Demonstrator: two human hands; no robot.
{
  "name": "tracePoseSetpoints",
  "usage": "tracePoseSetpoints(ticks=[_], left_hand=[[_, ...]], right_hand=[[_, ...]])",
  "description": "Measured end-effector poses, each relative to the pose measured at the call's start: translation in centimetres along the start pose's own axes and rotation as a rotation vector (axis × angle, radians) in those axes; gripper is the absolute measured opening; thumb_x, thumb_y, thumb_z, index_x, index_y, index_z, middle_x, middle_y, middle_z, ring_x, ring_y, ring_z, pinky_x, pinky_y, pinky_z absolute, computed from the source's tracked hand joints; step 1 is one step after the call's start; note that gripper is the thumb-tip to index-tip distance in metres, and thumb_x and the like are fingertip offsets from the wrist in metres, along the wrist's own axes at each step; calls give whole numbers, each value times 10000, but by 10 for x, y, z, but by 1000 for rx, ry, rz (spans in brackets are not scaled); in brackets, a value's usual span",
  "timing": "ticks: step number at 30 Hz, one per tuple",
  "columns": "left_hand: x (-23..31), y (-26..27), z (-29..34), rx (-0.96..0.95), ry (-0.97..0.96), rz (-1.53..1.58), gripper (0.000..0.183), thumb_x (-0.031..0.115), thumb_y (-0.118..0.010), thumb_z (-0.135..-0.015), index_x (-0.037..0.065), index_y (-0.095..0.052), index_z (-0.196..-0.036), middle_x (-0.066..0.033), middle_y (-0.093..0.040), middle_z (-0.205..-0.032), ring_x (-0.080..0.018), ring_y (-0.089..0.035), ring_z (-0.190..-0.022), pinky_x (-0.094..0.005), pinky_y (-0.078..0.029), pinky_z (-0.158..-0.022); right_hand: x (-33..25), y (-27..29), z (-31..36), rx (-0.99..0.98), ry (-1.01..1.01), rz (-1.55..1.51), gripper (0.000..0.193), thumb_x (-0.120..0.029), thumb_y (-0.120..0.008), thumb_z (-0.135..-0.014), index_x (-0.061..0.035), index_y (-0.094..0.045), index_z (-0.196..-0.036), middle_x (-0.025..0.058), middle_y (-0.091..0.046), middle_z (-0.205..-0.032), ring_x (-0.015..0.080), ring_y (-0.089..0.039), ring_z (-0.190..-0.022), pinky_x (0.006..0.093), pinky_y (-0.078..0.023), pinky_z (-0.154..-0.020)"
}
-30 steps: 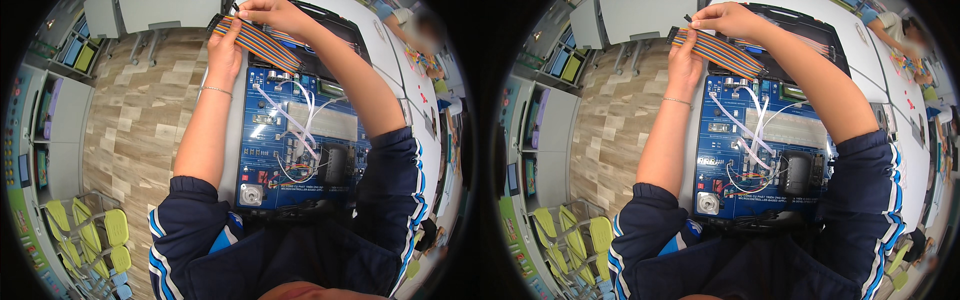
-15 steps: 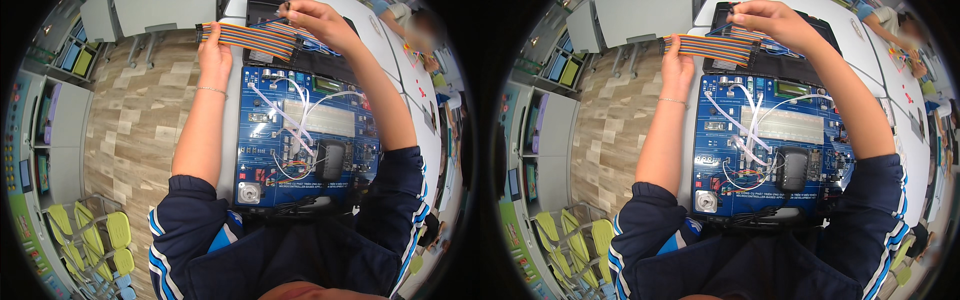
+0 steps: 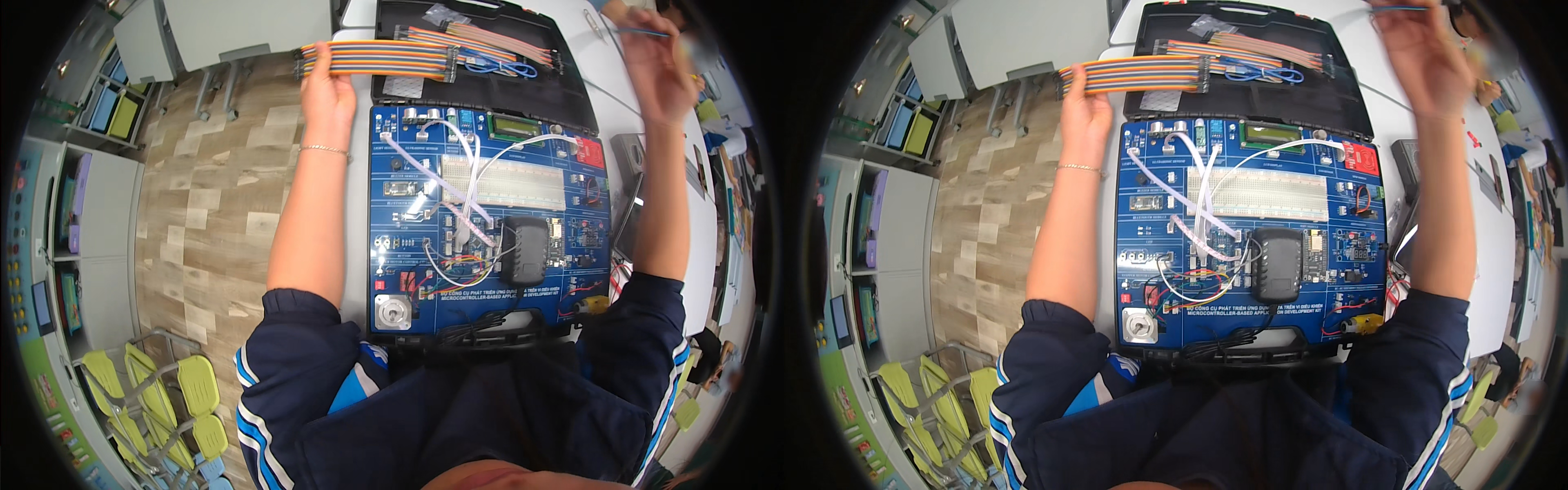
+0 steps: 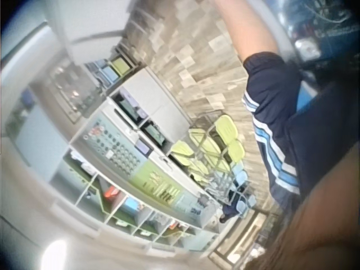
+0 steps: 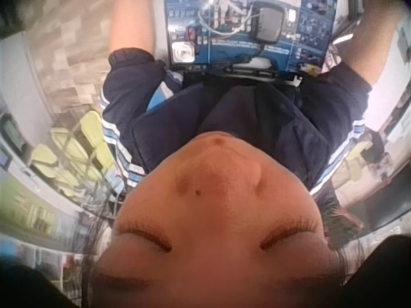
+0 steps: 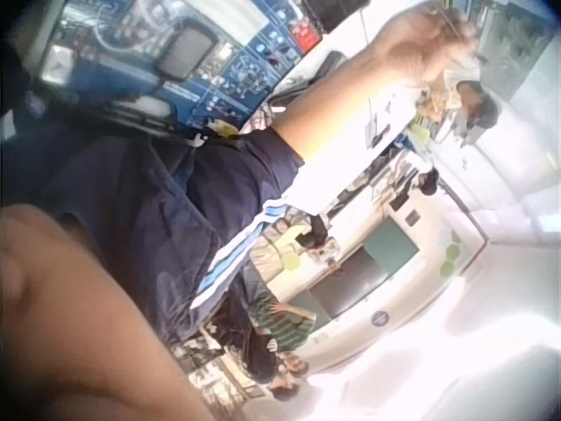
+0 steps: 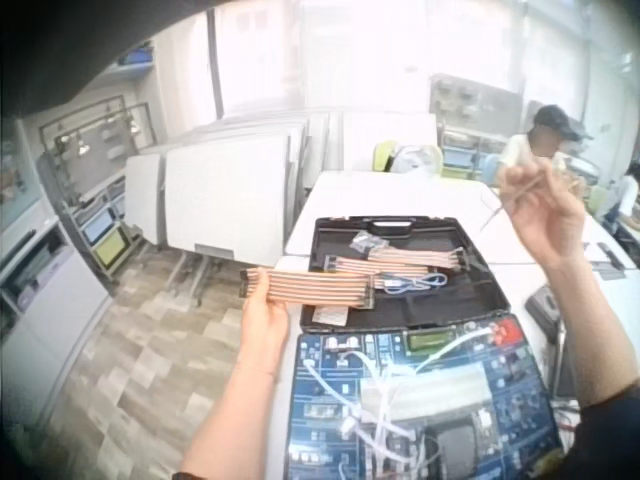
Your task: The person connects and disconnects jumper wires to a microcontroller development board on a table. They handle multiple ribbon cables and individual wires, plugging them into various ports on the board while other people work nearby.
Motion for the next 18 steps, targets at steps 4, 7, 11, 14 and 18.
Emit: tracePoseSetpoints(ticks=[4,7,11,14,18], left_hand=[[-13,-21,21,33,78,-193,237,80,-773,-913,-20,-620,-1064,-107,-688,-1042,-186,-696,-955,-325,-615,-860],[-4,-24,26,-21,24,-384,223,67,-787,-899,-22,-646,-1048,-115,-702,-1039,-179,-699,-928,-310,-602,-846],[-10,-31,29,-128,0,-885,315,122,-826,-868,-43,-684,-1096,-120,-725,-1031,-164,-692,-898,-277,-546,-837],[-9,-23,22,-198,-22,-1171,658,397,-895,-768,-72,-668,-1169,-258,-623,-1216,-258,-634,-1110,-360,-534,-905],[-16,-17,21,130,-357,-1544,924,564,-902,-684,-114,-622,-1246,-326,-486,-1360,-378,-565,-1212,-450,-469,-1028]], right_hand=[[-6,-38,12,-108,-197,237,125,-188,-642,-997,-72,-676,-1028,77,-700,-1039,192,-661,-1014,382,-526,-942],[23,-45,22,-116,-438,462,124,-141,-696,-952,-39,-705,-1021,99,-718,-884,206,-708,-812,348,-577,-761],[48,-59,34,-285,-538,489,256,-180,-678,-993,-24,-659,-1194,50,-700,-1074,125,-676,-941,275,-552,-826],[58,-95,38,-366,-463,641,231,-186,-681,-990,-25,-675,-1156,48,-707,-998,105,-665,-935,241,-520,-784],[64,-108,42,-352,-339,625,226,-216,-735,-940,-40,-737,-1083,28,-743,-936,82,-671,-835,243,-535,-767]])
Point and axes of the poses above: each hand's wrist, its own z-axis away from the middle knuckle, its own y-axis out of the back of the hand, x = y × z, the point moved 1 cm from there along -z, towards the middle knuckle
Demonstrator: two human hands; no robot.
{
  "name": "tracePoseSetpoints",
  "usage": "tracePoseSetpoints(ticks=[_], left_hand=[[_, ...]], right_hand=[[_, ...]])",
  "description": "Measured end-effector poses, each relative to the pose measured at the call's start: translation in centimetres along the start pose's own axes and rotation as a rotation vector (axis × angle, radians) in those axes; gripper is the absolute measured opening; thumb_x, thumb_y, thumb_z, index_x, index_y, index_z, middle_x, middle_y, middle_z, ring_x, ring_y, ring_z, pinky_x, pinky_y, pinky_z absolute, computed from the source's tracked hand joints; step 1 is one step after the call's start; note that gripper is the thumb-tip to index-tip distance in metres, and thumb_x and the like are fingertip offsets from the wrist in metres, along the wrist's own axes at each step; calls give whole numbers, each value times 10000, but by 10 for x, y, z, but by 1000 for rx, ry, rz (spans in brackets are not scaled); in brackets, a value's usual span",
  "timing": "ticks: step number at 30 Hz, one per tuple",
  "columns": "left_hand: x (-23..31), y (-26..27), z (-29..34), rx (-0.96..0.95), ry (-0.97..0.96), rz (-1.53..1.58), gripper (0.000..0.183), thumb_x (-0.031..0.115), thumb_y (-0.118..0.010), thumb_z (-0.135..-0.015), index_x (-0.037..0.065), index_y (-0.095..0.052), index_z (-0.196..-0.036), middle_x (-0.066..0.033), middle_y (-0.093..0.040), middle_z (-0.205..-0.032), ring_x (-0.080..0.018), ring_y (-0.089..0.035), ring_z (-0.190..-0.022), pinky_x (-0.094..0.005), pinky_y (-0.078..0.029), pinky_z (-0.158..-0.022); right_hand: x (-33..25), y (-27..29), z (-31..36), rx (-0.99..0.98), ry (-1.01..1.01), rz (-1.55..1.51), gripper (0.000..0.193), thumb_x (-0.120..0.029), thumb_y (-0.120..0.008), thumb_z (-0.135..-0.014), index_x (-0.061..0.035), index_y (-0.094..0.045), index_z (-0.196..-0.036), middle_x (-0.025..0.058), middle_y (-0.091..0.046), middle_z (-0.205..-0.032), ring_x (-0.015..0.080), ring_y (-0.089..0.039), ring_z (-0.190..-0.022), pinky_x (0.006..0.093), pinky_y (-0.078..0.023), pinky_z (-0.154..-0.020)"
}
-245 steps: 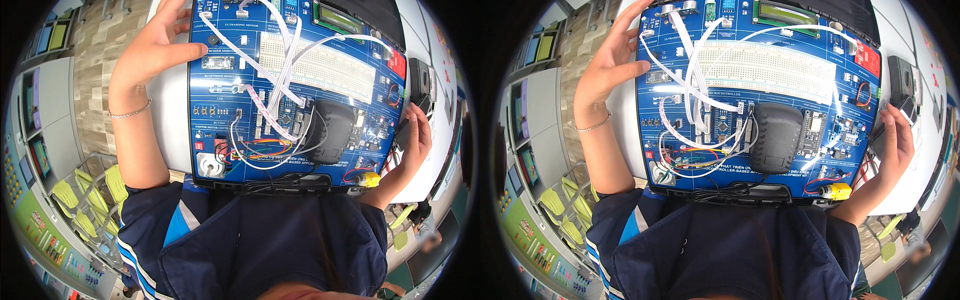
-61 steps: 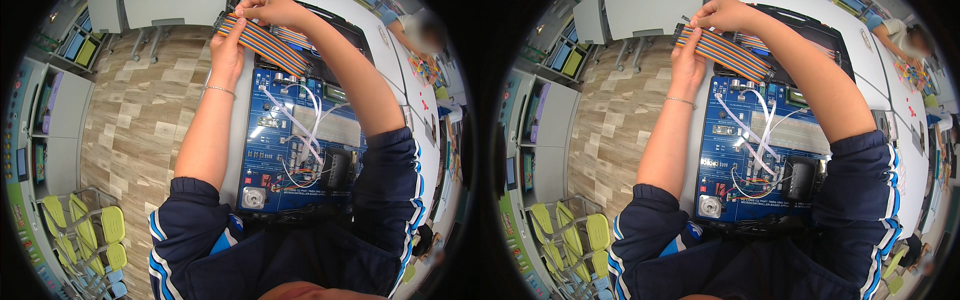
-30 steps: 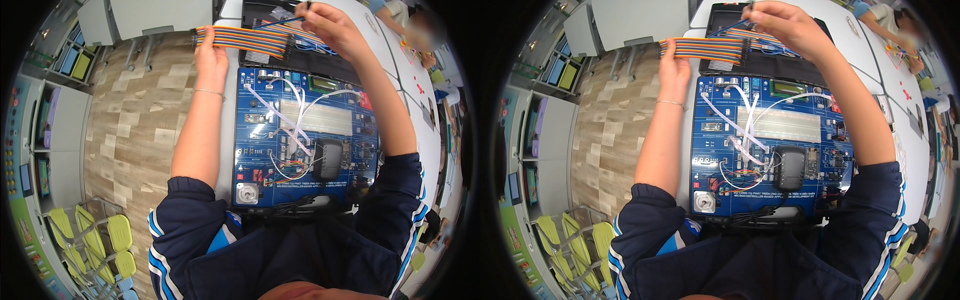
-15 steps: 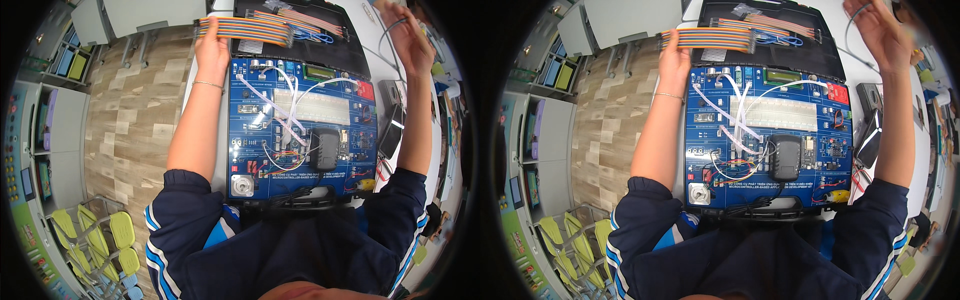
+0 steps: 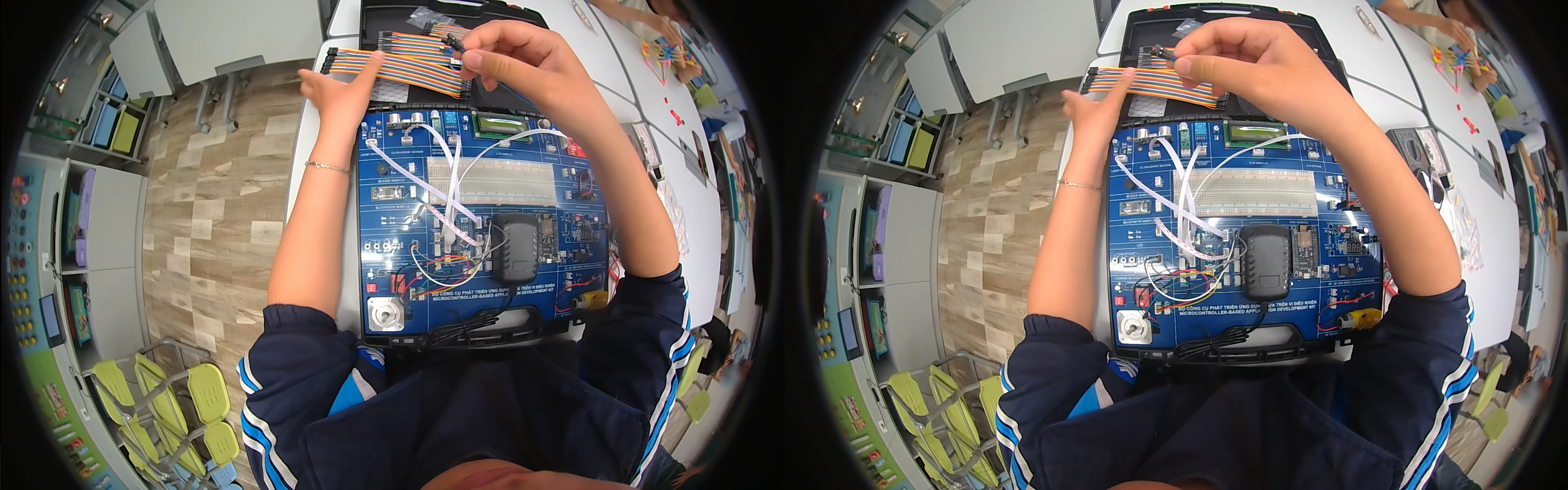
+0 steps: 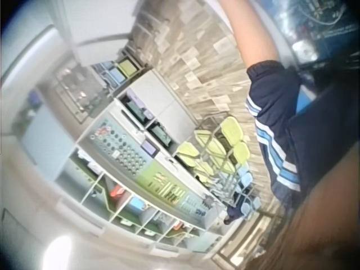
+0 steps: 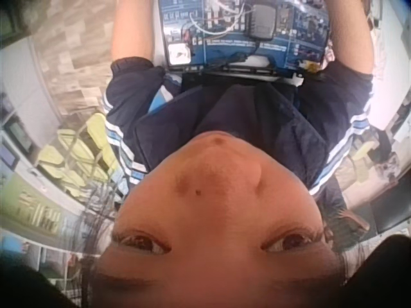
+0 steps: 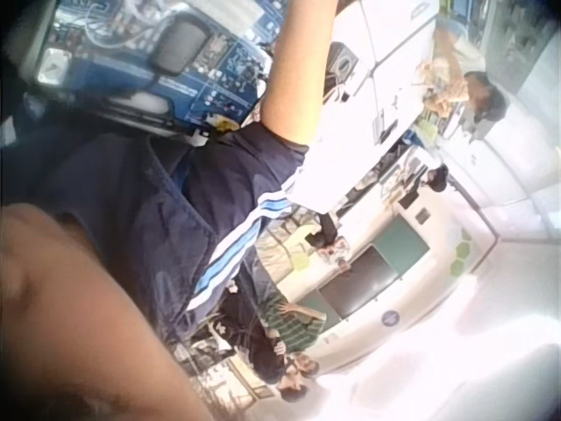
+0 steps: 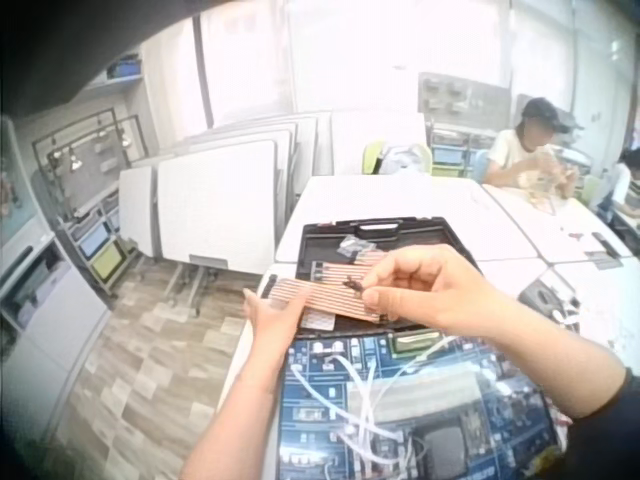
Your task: The person connects and disconnects jumper wires to a microcontroller development board on a table. They handle multiple ribbon cables and individual wires, plugging them into various ports on the board while other people work nearby.
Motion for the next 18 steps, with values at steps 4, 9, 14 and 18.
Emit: tracePoseSetpoints(ticks=[4,9,14,18], left_hand=[[27,27,18,171,-178,166,755,465,-850,-810,-80,-627,-1282,-260,-575,-1319,-316,-594,-1199,-399,-445,-1068],[86,71,48,-711,-199,870,342,138,-656,-1001,-37,-640,-1295,-150,-684,-1252,-190,-618,-1179,-345,-470,-1026],[82,71,49,-740,-196,874,265,94,-703,-963,-35,-700,-1195,-130,-716,-1158,-173,-668,-1047,-296,-517,-929],[83,67,52,-680,-170,936,259,116,-781,-907,-29,-733,-1117,-100,-745,-1037,-145,-696,-933,-260,-552,-841]], right_hand=[[0,-2,1,-38,-65,-12,199,-184,-702,-976,-28,-713,-1098,55,-728,-948,97,-659,-896,238,-507,-743],[4,-12,-4,-82,-96,-29,207,-187,-713,-970,-20,-723,-1092,50,-732,-934,94,-668,-849,245,-532,-721],[4,-19,-10,-101,-94,77,213,-206,-741,-951,-29,-740,-1069,32,-733,-935,86,-673,-845,243,-560,-734],[5,-19,-11,-89,-129,144,206,-211,-756,-937,-38,-755,-1050,23,-739,-940,81,-674,-831,243,-568,-750]])
Point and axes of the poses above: each hand's wrist, its own z-axis away from the middle knuckle, its own y-axis out of the back of the hand, x = y × z, the point moved 1 cm from there along -z, towards the middle knuckle
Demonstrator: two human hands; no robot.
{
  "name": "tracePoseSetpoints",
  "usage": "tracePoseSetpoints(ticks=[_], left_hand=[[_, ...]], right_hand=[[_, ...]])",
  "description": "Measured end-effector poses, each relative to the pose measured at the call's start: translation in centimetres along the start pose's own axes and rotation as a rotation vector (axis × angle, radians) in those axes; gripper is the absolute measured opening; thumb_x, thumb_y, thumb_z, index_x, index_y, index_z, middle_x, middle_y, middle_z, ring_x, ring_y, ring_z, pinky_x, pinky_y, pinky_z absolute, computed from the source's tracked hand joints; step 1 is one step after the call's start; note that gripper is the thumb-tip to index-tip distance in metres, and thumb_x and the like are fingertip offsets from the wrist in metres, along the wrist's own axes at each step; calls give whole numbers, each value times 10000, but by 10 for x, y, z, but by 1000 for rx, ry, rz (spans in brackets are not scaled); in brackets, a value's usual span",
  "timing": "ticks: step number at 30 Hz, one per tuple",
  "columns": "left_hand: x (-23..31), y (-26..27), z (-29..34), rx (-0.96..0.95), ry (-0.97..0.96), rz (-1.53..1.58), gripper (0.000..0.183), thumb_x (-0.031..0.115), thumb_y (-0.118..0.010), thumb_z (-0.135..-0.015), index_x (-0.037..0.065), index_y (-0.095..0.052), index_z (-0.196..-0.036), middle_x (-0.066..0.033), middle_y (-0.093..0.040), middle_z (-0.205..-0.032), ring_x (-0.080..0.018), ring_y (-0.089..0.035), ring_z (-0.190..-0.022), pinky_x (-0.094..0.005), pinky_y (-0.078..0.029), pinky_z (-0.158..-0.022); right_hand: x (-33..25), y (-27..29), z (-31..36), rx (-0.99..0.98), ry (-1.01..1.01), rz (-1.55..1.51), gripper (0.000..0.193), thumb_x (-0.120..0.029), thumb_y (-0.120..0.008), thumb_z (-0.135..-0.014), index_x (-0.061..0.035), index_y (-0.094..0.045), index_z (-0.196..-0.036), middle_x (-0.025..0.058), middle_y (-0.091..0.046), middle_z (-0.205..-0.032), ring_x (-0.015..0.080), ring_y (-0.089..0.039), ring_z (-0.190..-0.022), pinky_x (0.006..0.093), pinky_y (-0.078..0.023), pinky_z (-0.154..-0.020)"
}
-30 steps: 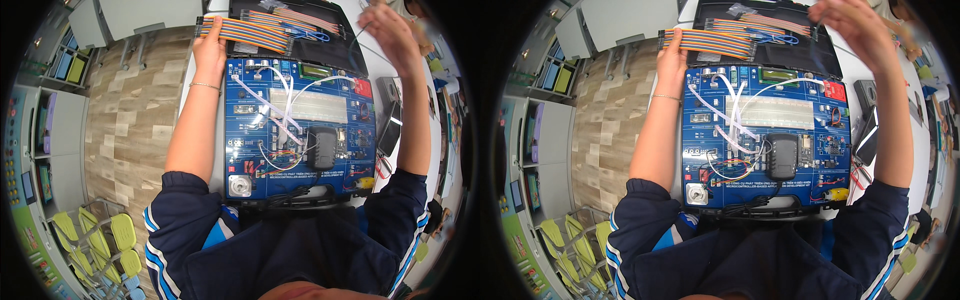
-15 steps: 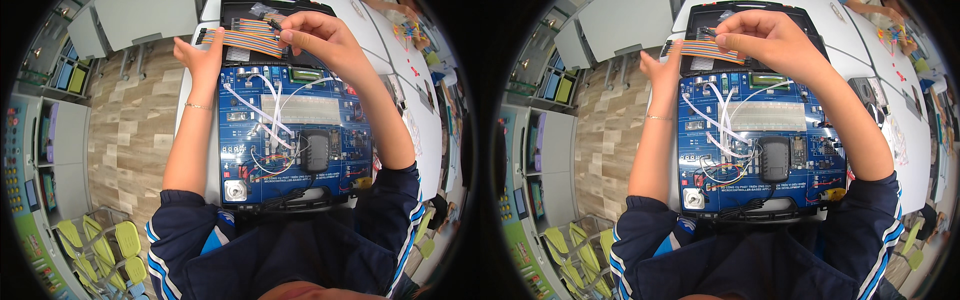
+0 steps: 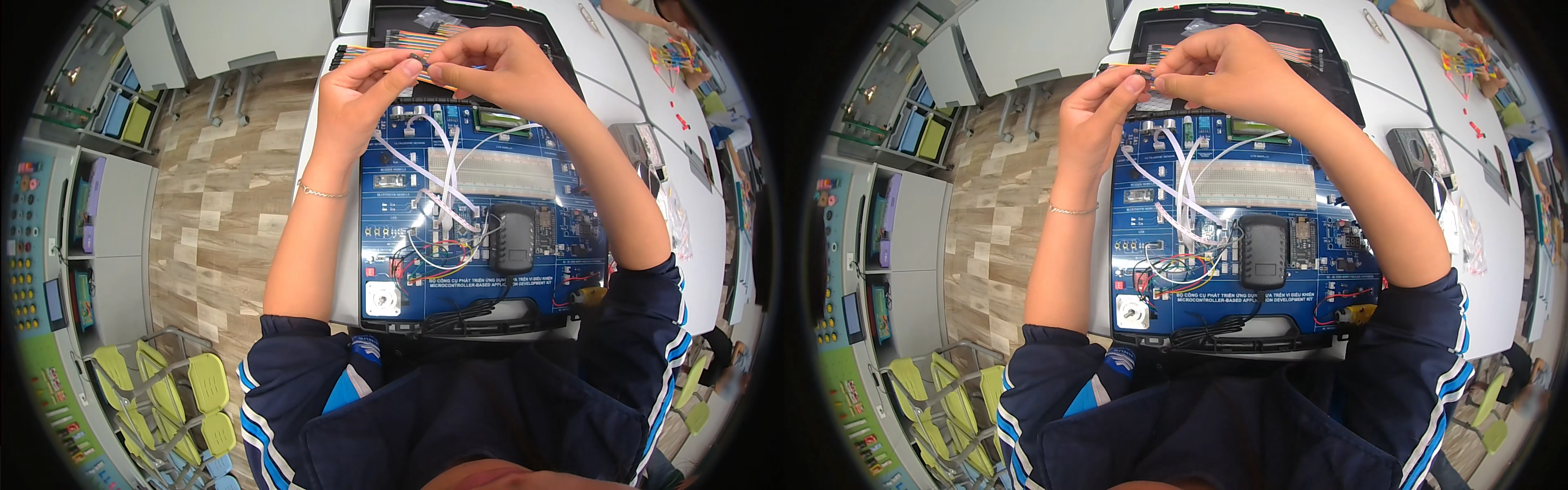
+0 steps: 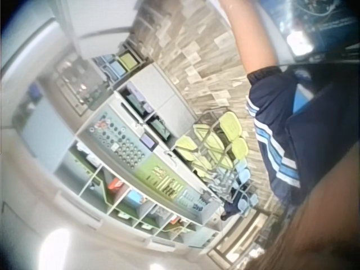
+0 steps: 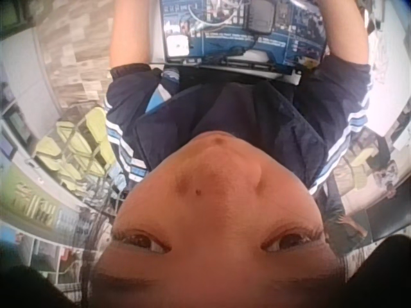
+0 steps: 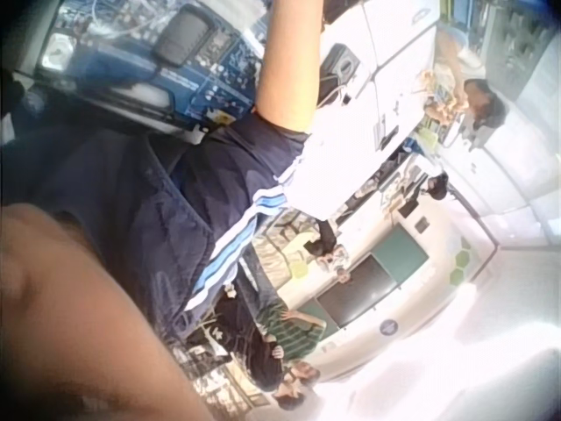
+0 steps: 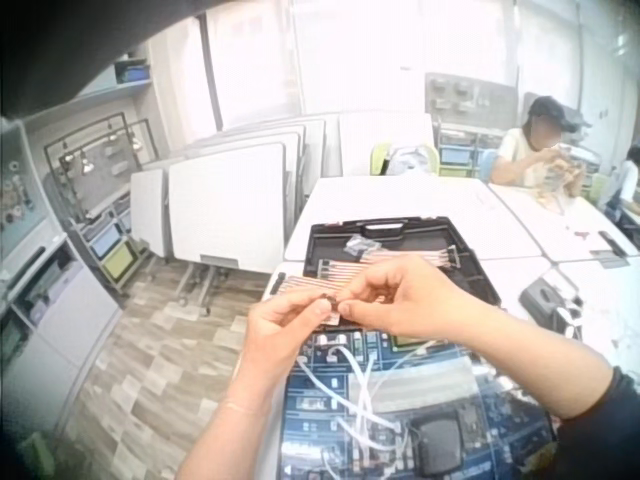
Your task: The person connects and disconnects jumper wires to a microcontroller development board on a table. They handle multiple ribbon cables and individual wires, plugging them into various ports on the board while other people work nearby.
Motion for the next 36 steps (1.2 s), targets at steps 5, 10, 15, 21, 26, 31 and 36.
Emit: tracePoseSetpoints(ticks=[5,10,15,21,26,31,36], left_hand=[[-1,0,0,43,45,-59,230,104,-732,-946,-46,-720,-1120,-98,-725,-1044,-124,-639,-879,-260,-517,-788],[-2,0,-1,74,97,-16,213,113,-736,-946,-43,-723,-1091,-95,-725,-1005,-119,-629,-857,-251,-497,-758],[-3,1,-2,80,186,83,197,138,-735,-951,-26,-726,-1061,-89,-728,-978,-108,-624,-856,-250,-485,-759],[-6,4,-5,47,266,144,194,162,-744,-943,-6,-717,-1037,-65,-717,-964,-99,-621,-875,-248,-483,-768],[-8,0,-17,2,296,349,157,141,-733,-943,16,-701,-1032,-47,-695,-979,-90,-618,-901,-229,-480,-755],[-15,16,-27,-9,324,425,136,126,-729,-937,13,-705,-1009,-43,-684,-969,-88,-618,-884,-226,-499,-745],[-22,27,-28,-78,382,426,341,109,-729,-911,-14,-658,-1221,-96,-681,-1136,-129,-624,-979,-257,-497,-849]], right_hand=[[4,-7,-1,140,25,102,223,-225,-779,-893,-54,-788,-1036,63,-760,-902,102,-696,-781,263,-572,-720],[17,-16,-1,318,193,165,229,-225,-780,-869,-94,-805,-1054,82,-783,-942,125,-726,-787,274,-577,-715],[18,-23,-2,368,245,153,218,-206,-771,-867,-134,-806,-1070,88,-782,-946,145,-740,-797,283,-586,-699],[13,-20,-1,330,335,410,197,-122,-774,-891,-97,-790,-1086,40,-753,-1030,60,-692,-829,207,-561,-649],[-1,-21,-4,439,436,484,139,-131,-778,-856,-49,-772,-968,106,-733,-833,205,-716,-721,301,-571,-640],[2,-20,-10,535,694,548,159,-73,-800,-819,-38,-779,-972,128,-717,-802,210,-697,-649,293,-540,-554],[-6,-27,-11,491,527,511,153,-41,-778,-821,-21,-776,-973,135,-724,-805,227,-697,-662,301,-541,-575]])
Point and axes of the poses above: each hand's wrist, its own z-axis away from the middle knuckle, its own y-axis out of the back of the hand, x = y × z, the point moved 1 cm from there along -z, towards the middle knuckle
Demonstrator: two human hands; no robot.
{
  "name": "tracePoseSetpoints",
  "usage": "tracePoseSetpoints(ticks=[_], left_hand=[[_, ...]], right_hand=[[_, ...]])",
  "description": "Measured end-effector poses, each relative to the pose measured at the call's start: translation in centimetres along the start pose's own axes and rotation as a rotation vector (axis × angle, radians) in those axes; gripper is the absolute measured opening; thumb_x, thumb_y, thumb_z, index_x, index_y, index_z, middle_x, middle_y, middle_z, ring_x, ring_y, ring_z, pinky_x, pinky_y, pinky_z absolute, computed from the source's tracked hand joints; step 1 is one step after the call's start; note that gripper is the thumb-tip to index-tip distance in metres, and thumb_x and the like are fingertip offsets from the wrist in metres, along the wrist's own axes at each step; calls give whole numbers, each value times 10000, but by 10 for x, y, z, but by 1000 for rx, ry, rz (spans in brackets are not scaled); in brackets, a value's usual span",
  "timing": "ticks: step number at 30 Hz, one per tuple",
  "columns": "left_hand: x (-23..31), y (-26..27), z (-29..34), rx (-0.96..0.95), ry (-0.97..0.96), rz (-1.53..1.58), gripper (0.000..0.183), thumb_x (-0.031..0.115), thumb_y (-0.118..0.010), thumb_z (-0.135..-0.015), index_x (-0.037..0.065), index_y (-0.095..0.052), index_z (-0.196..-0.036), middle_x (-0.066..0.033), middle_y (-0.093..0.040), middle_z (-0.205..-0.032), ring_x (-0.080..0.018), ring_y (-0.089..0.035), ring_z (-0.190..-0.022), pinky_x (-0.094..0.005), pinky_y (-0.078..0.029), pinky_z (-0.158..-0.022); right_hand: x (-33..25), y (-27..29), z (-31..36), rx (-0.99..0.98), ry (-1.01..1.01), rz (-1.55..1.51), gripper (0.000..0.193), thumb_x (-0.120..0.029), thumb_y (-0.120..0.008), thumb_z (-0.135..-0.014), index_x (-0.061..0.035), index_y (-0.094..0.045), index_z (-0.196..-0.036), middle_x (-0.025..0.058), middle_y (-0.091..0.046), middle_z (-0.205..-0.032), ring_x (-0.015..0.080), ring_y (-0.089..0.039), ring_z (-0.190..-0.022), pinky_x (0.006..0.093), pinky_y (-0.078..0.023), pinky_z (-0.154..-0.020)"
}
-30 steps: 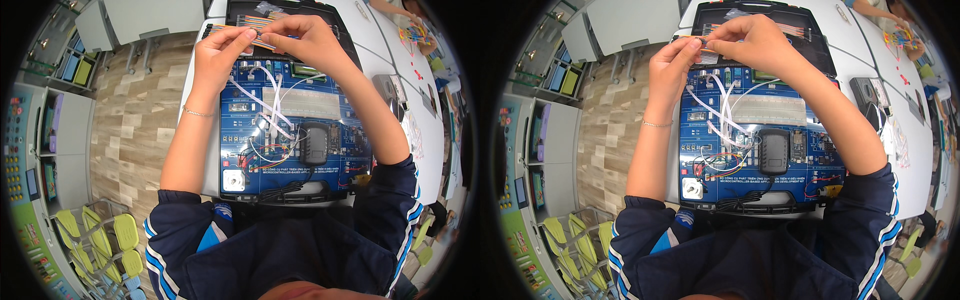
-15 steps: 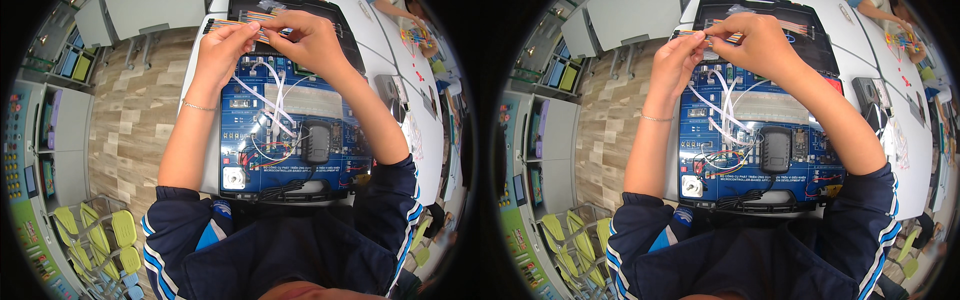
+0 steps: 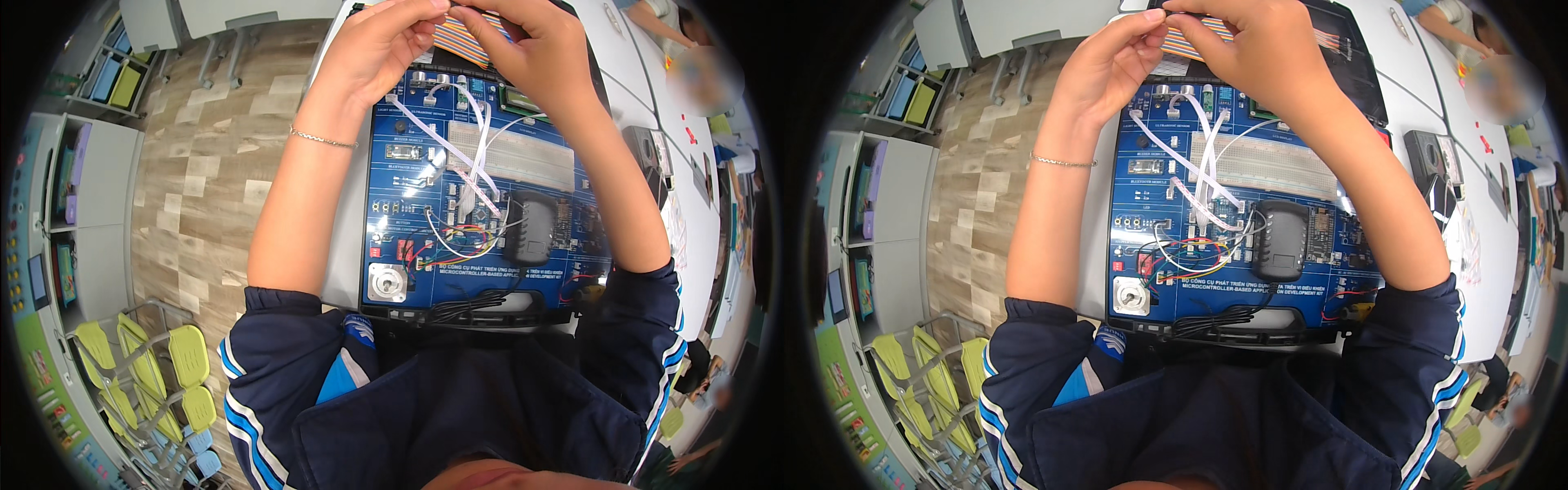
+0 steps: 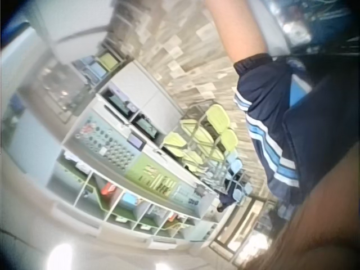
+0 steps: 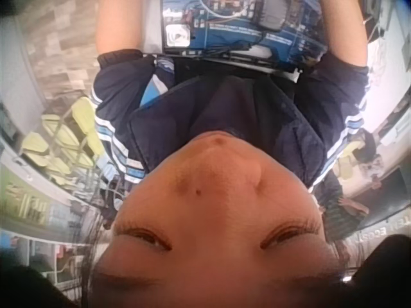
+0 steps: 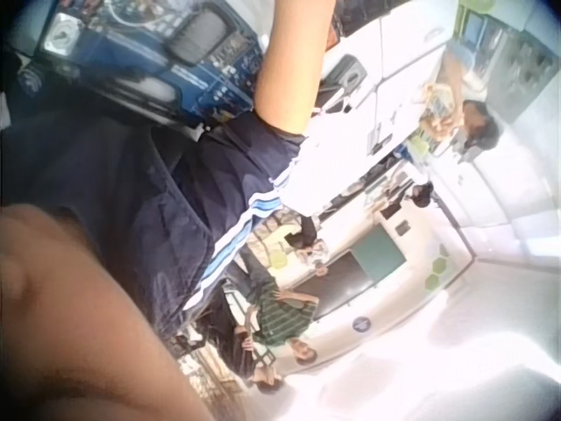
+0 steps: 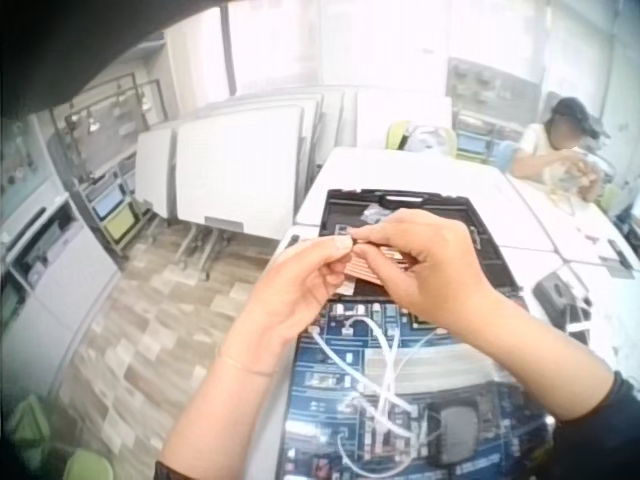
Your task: The person connects and disconnects jumper wires to a microcontroller development board on a table. They handle multiple ribbon cables and individual wires, plugging them into various ports on the board while other people work nearby.
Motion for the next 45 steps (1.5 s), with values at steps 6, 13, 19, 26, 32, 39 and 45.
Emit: tracePoseSetpoints(ticks=[6,13,19,26,32,39,45], left_hand=[[14,1,12,-30,36,-165,165,175,-699,-968,31,-715,-1048,-25,-704,-900,-77,-632,-794,-221,-495,-695],[15,120,16,344,-177,78,313,346,-654,-1002,62,-676,-1133,-12,-687,-970,-111,-608,-792,-245,-489,-678],[9,140,10,461,-240,210,375,392,-639,-998,34,-652,-1106,-45,-651,-930,-145,-584,-772,-259,-490,-678],[7,142,0,481,-226,247,385,384,-657,-989,8,-656,-1068,-57,-650,-894,-141,-584,-756,-246,-496,-682],[2,143,-5,480,-227,196,389,389,-644,-994,2,-673,-1025,-51,-652,-850,-130,-582,-742,-245,-498,-685],[3,140,-7,507,-242,264,396,392,-627,-1001,0,-677,-1020,-49,-648,-848,-120,-575,-736,-243,-499,-687],[1,141,-9,481,-251,239,409,395,-620,-1003,-8,-683,-1032,-46,-645,-845,-120,-574,-729,-235,-499,-680]], right_hand=[[-10,10,-11,-242,12,72,150,-70,-783,-821,-19,-776,-962,147,-741,-835,228,-707,-687,311,-544,-599],[-21,20,-8,-782,-102,-105,128,-67,-757,-905,1,-763,-1014,88,-726,-889,131,-632,-736,244,-487,-618],[-28,2,-13,-913,156,10,110,-15,-776,-831,6,-772,-939,131,-714,-884,265,-688,-783,347,-556,-694],[-32,-8,-2,-997,179,279,81,-146,-764,-789,-109,-801,-850,35,-726,-854,250,-699,-845,368,-564,-756],[-31,-9,3,-984,127,277,79,-121,-766,-775,-93,-797,-843,55,-724,-865,253,-687,-878,374,-558,-774],[-32,-10,3,-1017,107,259,98,-114,-770,-768,-67,-795,-850,85,-724,-848,277,-687,-881,400,-547,-794],[-37,-12,2,-1014,144,279,98,-107,-766,-761,-62,-794,-844,87,-724,-835,278,-686,-873,411,-529,-816]])
Point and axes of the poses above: each hand's wrist, its own z-axis away from the middle knuckle, its own y-axis out of the back of the hand, x = y × z, the point moved 1 cm from there along -z, towards the middle knuckle
